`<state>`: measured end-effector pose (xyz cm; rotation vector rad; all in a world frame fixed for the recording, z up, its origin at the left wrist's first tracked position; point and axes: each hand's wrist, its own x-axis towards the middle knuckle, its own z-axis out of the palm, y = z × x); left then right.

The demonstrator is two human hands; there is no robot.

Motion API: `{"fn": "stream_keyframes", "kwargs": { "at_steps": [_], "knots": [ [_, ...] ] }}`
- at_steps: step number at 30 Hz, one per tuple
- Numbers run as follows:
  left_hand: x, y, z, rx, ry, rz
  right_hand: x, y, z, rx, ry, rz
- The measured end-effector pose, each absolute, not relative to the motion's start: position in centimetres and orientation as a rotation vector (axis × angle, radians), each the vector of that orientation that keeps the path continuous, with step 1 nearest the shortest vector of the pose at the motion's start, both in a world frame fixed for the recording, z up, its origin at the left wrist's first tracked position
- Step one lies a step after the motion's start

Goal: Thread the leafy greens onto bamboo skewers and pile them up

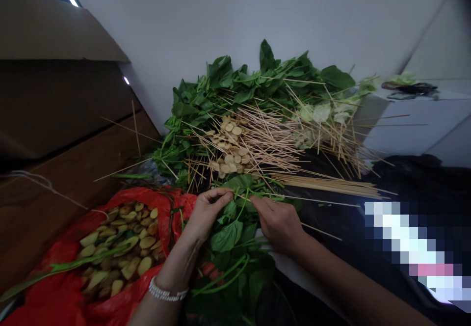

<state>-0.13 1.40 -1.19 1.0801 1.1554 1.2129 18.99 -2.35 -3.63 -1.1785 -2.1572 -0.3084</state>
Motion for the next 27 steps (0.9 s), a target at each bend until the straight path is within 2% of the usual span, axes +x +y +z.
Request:
{"fn": "stream_keyframes", "kwargs": {
  "at_steps": [17,24,27],
  "knots": [
    [0.3,1.1,-1.5,1.226,1.129,1.151,18.9,-2.0,-3.7,-1.148,-2.141,-0.297],
    [0.0,1.3,-0.7,1.266,1.146,1.378,22.4,-0.6,-0.9,-1.416,-1.723,-0.326],
    [0.3,0.7,-0.4,1.414,1.087,1.165,23.4,-0.5,0.0,-1.492,-1.603,-0.295]
  ]
}}
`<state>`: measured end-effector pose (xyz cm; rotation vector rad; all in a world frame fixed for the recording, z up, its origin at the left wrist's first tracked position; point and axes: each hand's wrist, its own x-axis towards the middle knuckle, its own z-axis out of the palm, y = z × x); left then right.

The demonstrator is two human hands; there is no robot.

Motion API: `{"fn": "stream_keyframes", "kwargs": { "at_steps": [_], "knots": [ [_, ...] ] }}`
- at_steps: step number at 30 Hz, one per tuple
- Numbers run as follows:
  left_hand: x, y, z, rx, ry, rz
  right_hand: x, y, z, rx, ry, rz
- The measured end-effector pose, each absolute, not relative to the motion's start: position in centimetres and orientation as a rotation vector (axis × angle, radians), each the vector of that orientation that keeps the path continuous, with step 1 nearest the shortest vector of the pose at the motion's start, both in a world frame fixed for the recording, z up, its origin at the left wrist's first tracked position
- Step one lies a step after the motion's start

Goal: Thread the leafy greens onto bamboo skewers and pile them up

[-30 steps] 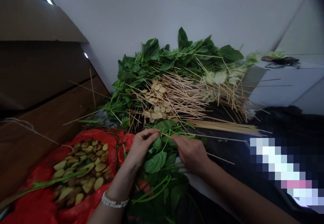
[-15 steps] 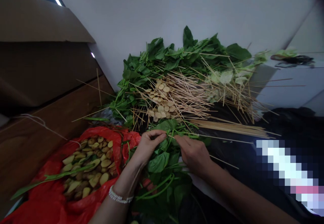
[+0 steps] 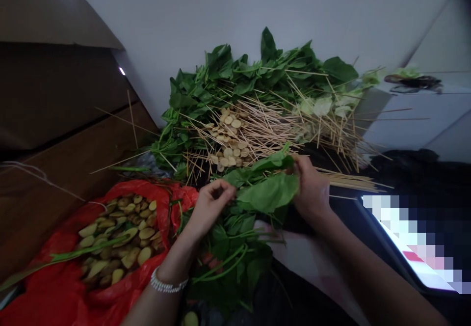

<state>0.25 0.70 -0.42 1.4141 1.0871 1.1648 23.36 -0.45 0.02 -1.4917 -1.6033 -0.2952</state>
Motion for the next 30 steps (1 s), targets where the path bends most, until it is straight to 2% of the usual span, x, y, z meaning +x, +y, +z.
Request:
{"fn": "stream_keyframes", "kwargs": {
  "at_steps": [8,14,19,24,30],
  "knots": [
    [-0.4,-0.8,0.3,1.861,0.793,0.176,23.9,-0.4,0.5,-1.512,-1.532,-0.246],
    [-0.7,-1.3,0.5,2.204,0.966,-0.098,23.8,-0.4,0.4,-1.471,-1.561,-0.254],
    [-0.5,-1.6,0.1,2.373,1.236,-0.138,23.4,-0.4,0.0,-1.473,-1.581,-0.244],
    [-0.7,-1.7,0.5,2.332,1.14,-0.068,23.1,-0.3,-0.4,-1.428,-1.597,-0.223],
    [-0.7,-0.7,0.9,2.091,1.11,0.429,23.0,-0.3,-0.4,-1.386,-1.563,-0.157]
  ]
}}
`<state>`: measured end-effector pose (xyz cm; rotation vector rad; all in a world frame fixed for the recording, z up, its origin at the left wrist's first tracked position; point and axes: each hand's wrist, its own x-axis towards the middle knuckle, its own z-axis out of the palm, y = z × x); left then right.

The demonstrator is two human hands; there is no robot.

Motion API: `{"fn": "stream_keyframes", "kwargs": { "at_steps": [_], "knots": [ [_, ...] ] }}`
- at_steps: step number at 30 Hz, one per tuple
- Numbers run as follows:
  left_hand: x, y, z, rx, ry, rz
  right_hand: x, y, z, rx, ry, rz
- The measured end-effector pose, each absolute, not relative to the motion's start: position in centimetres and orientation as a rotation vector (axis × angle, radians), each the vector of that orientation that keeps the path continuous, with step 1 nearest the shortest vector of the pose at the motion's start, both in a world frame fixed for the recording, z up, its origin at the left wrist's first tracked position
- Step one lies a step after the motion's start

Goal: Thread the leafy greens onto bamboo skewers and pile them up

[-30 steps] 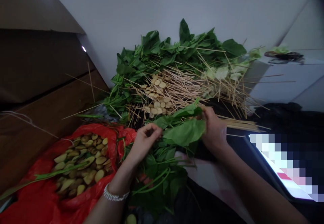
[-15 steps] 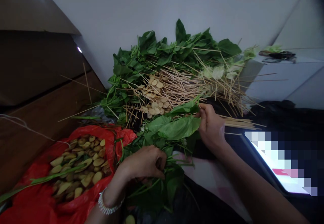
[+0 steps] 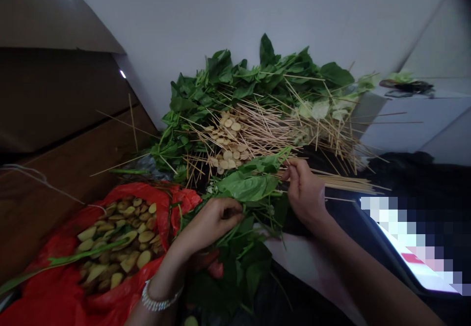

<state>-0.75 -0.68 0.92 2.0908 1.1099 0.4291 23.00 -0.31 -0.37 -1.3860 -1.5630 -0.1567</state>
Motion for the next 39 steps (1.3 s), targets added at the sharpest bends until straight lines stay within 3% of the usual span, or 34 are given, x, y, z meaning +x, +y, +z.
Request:
{"fn": "stream_keyframes", "kwargs": {
  "at_steps": [5,9,18,39],
  "knots": [
    [-0.6,0.7,-0.6,1.62,1.073,0.949,23.3,-0.6,0.0,-1.376,-1.495,-0.084],
    [-0.4,1.1,-0.9,1.193,1.036,1.131,23.0,-0.9,-0.2,-1.284,-1.643,-0.043],
    [-0.7,1.1,-0.4,0.837,0.857,1.109,19.9,-1.5,-2.8,-1.057,-2.17,-0.171],
    [-0.5,0.9,-0.4,0.922,1.029,1.179,19.4,-2.0,-2.9,-1.154,-2.202,-0.232]
  ]
}}
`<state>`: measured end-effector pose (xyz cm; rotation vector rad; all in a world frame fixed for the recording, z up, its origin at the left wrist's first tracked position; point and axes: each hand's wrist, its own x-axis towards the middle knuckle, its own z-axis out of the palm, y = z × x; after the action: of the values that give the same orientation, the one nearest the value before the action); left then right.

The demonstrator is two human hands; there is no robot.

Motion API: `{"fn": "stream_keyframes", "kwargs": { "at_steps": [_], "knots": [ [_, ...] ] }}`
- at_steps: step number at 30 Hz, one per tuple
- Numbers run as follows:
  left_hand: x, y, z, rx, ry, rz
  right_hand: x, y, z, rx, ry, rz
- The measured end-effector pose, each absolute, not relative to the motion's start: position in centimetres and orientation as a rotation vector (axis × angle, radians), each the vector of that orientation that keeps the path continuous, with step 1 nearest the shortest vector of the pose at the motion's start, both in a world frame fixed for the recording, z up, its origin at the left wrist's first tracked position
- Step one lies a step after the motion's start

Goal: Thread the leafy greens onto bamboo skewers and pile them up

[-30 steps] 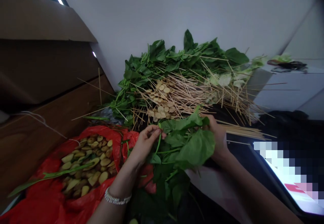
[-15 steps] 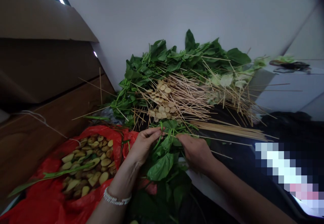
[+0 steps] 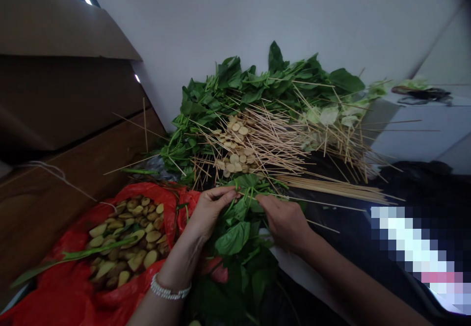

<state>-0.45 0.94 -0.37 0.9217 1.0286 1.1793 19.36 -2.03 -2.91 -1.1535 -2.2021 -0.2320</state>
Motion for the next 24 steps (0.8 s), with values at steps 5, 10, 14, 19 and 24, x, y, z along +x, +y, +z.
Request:
{"fn": "stream_keyframes", "kwargs": {
  "at_steps": [5,10,14,19,24],
  "knots": [
    [-0.51,1.07,-0.53,0.945,1.043,1.192,19.41,-2.0,-2.89,-1.177,-2.205,-0.226],
    [-0.58,1.06,-0.58,0.993,1.096,1.182,19.47,-2.09,-2.99,-1.209,-2.237,-0.224],
    [-0.4,0.89,-0.42,1.113,1.183,1.17,19.35,-2.12,-3.35,-1.233,-2.263,-0.237],
    [-0.33,0.82,-0.28,1.164,1.182,1.161,19.24,-2.14,-3.45,-1.224,-2.267,-0.223],
    [-0.64,0.76,-0.07,1.12,1.167,1.1,19.07,-2.4,-3.18,-1.218,-2.264,-0.2]
  ]
}}
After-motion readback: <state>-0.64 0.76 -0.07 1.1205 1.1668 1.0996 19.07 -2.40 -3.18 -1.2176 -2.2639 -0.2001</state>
